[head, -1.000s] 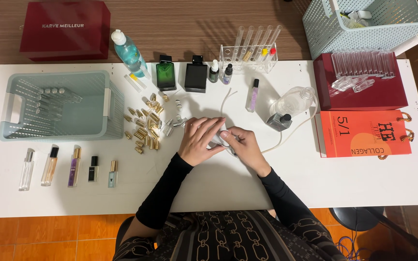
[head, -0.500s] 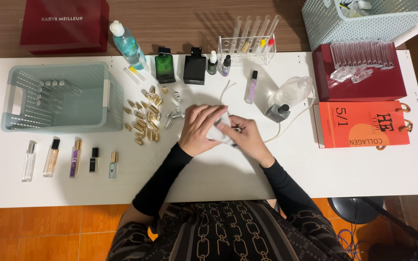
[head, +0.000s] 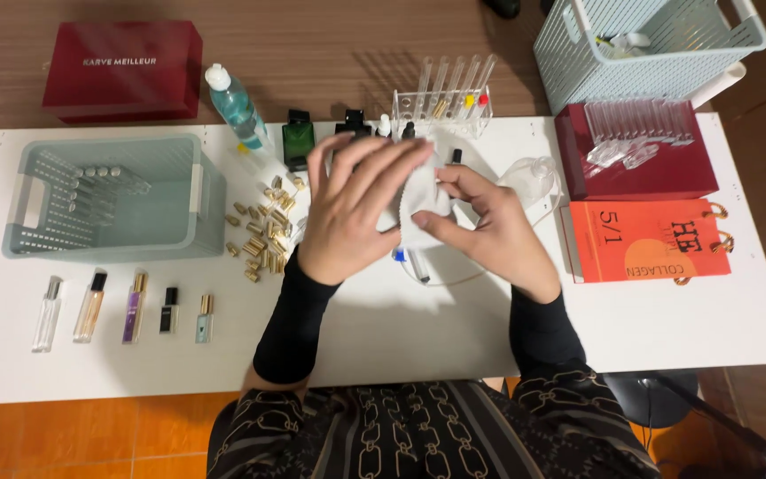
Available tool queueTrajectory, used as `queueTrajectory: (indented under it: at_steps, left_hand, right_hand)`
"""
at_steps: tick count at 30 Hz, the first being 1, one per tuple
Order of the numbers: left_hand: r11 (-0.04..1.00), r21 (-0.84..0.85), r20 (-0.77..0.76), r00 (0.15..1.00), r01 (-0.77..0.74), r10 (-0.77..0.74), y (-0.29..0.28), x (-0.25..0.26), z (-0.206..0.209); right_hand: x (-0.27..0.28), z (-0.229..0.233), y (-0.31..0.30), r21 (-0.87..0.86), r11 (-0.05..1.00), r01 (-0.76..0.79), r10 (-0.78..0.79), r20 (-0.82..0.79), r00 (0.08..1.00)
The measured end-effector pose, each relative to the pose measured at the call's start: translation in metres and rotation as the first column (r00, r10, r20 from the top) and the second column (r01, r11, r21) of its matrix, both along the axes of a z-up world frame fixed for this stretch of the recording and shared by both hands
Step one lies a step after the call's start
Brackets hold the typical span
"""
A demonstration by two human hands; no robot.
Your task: Transfer perfume liquid from a larger bottle to a smaller spray bottle using a syringe and plastic tubing.
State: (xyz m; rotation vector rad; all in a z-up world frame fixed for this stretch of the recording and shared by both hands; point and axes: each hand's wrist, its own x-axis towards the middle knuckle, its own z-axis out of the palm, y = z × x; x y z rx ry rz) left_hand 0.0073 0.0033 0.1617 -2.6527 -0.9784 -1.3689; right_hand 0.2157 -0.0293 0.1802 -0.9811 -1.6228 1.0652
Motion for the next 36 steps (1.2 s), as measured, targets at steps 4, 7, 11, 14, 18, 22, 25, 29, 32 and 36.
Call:
queueTrajectory:
  at_steps: [4,7,11,14,18,22,25,29,32,36]
  left_hand:
    - [0.997,0.052,-0.141,0.988,-0.054,0.061,-0.003,0.0,-0.001]
    - [1.0,0.009,-0.132,0.991,0.019,-0.017,0.006,-0.004,0.001]
    - [0.989,-0.085,0.017,0.993,0.12,-0.119,0.02,-0.006,-0.003]
    - [0.982,-0.082,0.108,0.981,0.168,-0.159,0.023,-0.002,-0.008]
    - [0.965,-0.117,0.16,0.964,0.234,-0.214,0.022,0.003,-0.011]
    - [0.97,-0.091,0.18,0.962,0.226,-0.207,0.024,0.002,-0.013]
    - [0.972,-0.099,0.171,0.966,0.212,-0.194,0.025,0.001,-0.013]
    - [0.979,-0.048,0.087,0.977,0.198,-0.193,0.025,0.0,-0.018]
    - [0.98,-0.011,0.066,0.978,0.197,-0.195,0.022,0.0,-0.019]
    - [0.966,-0.016,0.055,0.964,0.26,-0.259,0.02,0.001,-0.019]
  right_hand:
    - [-0.002,-0.002,0.005,0.098,0.981,0.167,-0.189,0.304,0.934]
    - [0.011,-0.019,0.012,0.05,0.978,0.201,-0.206,0.345,0.916]
    - [0.018,-0.016,0.02,-0.09,0.962,0.259,-0.245,0.138,0.96]
    - [0.013,-0.013,0.025,-0.08,0.922,0.378,-0.383,-0.059,0.922]
    - [0.012,-0.027,0.021,0.006,0.93,0.368,-0.367,-0.062,0.928]
    - [0.009,-0.015,0.013,-0.221,0.972,0.08,-0.146,-0.301,0.942]
    - [0.029,-0.047,0.015,-0.204,0.978,0.054,-0.109,-0.267,0.958]
    - [0.012,-0.02,0.016,-0.033,0.999,-0.022,0.013,-0.249,0.968]
    - [0.008,-0.013,0.015,-0.17,0.984,-0.057,0.014,-0.246,0.969]
    - [0.018,-0.027,0.014,-0.187,0.981,-0.054,0.042,-0.065,0.997]
